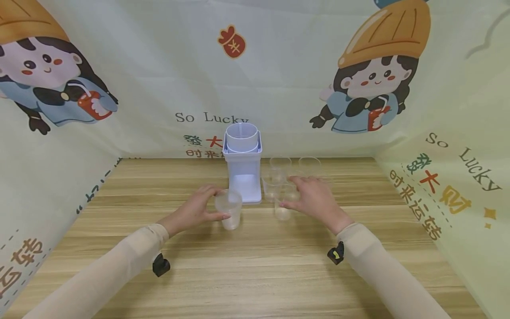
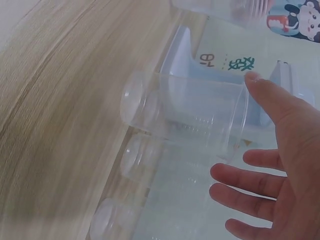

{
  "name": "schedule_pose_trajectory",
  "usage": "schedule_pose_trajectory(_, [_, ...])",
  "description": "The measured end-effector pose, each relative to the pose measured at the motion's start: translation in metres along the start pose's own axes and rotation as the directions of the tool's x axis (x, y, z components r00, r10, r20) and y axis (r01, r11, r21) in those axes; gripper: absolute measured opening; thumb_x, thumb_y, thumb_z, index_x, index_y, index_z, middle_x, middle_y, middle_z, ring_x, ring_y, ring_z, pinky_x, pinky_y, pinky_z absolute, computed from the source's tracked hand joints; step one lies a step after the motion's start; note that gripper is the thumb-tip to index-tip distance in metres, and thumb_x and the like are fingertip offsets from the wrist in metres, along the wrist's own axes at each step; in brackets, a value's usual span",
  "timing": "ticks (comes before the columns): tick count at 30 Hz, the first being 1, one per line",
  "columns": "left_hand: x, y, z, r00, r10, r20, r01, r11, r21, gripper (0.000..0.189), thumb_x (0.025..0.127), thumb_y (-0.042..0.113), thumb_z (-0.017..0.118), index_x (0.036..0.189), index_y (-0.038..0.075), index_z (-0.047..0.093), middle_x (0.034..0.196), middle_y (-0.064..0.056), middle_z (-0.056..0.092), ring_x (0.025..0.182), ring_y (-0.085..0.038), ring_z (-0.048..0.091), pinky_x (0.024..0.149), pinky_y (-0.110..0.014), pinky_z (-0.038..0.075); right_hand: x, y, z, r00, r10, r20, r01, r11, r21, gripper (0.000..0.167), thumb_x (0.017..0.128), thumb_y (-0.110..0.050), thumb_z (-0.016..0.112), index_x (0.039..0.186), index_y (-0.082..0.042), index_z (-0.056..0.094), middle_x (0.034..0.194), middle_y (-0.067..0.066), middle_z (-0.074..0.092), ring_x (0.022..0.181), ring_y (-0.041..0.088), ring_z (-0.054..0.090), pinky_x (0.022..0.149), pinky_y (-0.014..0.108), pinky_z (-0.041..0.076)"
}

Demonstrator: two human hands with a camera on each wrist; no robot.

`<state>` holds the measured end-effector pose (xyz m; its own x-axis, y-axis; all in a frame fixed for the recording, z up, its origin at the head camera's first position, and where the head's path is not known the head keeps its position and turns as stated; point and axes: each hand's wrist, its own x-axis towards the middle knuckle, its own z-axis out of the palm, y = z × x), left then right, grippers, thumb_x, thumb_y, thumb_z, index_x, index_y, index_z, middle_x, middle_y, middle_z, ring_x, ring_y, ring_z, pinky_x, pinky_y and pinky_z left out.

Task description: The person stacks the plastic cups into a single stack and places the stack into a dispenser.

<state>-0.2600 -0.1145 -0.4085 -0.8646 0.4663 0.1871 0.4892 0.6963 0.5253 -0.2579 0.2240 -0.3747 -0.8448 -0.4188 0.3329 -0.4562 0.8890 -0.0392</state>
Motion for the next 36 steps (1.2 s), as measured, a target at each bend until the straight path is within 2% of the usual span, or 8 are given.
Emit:
schedule_pose_trajectory(12, [0.001,-0.003,0.002,1.0,0.01,-0.007,-0.01,1.0,0.015,0.069,0.079,0.044,0.081,0.131,0.006,0.058,0.131,-0.011,0.059,0.123,-0.028,0.054,0.107,-0.046,0.047,0.0,-0.001,0.002,1.0,-0.022,-0.021,0.023,1.0,0.018,0.072,0.077,-0.057,0.076,0.129,-0.008,0.061,0.091,0.009,0.074,0.073,0.024,0.066,0.069,0.043,0.053])
schedule_pose_trajectory(25, [0.001,-0.001,0.001,1.0,0.018,-0.002,-0.018,1.0,0.009,0.072,0.078,0.044,0.081,0.132,0.003,0.056,0.135,-0.014,0.057,0.127,-0.031,0.052,0.111,-0.049,0.044,0.0,-0.006,-0.006,0.996,-0.065,-0.057,0.066,0.997,0.024,0.071,0.077,-0.056,0.076,0.128,-0.009,0.062,0.094,0.009,0.075,0.071,0.023,0.065,0.066,0.04,0.054])
schedule_pose_trajectory(36, [0.001,0.002,0.0,1.0,0.016,0.001,-0.016,1.0,0.027,0.073,0.081,0.046,0.078,0.134,0.001,0.054,0.142,-0.017,0.053,0.136,-0.035,0.045,0.116,-0.051,0.038,0.001,-0.013,-0.018,0.996,-0.07,-0.052,0.072,0.997,0.034,0.07,0.078,-0.053,0.077,0.131,-0.01,0.06,0.102,0.008,0.076,0.084,0.029,0.07,0.071,0.045,0.056])
